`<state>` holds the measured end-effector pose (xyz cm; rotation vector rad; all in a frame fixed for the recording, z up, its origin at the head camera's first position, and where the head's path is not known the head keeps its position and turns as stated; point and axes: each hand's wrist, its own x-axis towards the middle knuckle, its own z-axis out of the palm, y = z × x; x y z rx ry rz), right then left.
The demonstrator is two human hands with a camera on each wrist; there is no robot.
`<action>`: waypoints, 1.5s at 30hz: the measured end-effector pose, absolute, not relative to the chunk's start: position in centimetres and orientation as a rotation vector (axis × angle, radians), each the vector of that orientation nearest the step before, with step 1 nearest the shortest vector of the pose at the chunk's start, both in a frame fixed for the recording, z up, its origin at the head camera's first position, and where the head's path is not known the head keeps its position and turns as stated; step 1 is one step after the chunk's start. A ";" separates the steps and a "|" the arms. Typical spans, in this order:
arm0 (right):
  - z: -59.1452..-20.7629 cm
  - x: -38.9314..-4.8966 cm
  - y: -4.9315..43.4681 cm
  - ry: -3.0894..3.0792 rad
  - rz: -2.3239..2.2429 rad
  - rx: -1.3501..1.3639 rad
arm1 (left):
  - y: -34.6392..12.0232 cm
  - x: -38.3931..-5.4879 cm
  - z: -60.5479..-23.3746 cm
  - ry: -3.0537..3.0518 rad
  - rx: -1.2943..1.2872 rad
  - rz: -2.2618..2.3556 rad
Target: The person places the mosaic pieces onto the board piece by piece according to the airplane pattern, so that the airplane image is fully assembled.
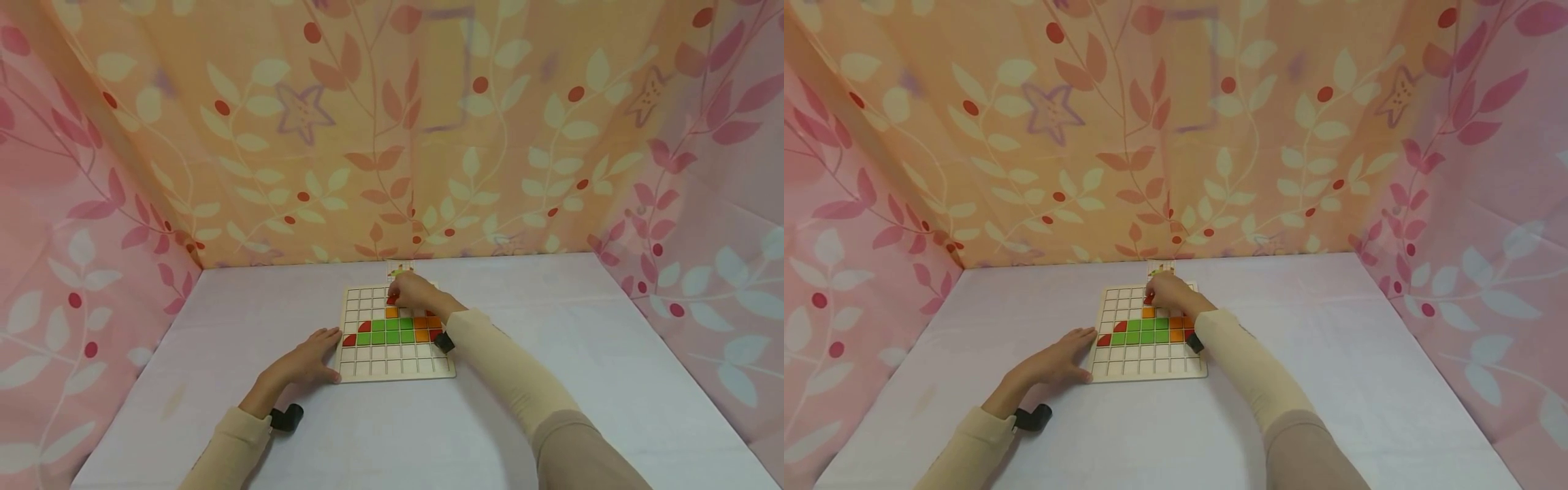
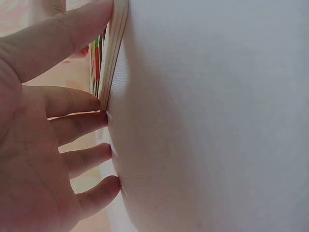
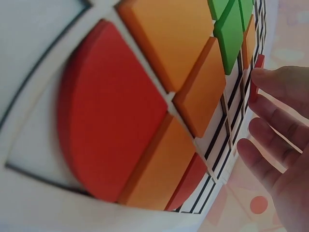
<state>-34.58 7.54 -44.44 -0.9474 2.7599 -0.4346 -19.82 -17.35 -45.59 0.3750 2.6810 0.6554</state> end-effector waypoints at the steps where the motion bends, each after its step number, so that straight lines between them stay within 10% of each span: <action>1: -44.4 -34.5 7.5 2.760 -0.429 -0.948 | -17.4 -19.8 -45.6 2.681 0.379 0.656; 45: -44.1 -34.1 9.0 2.667 -0.644 -0.939 | -17.5 -20.1 -45.7 2.692 0.395 0.611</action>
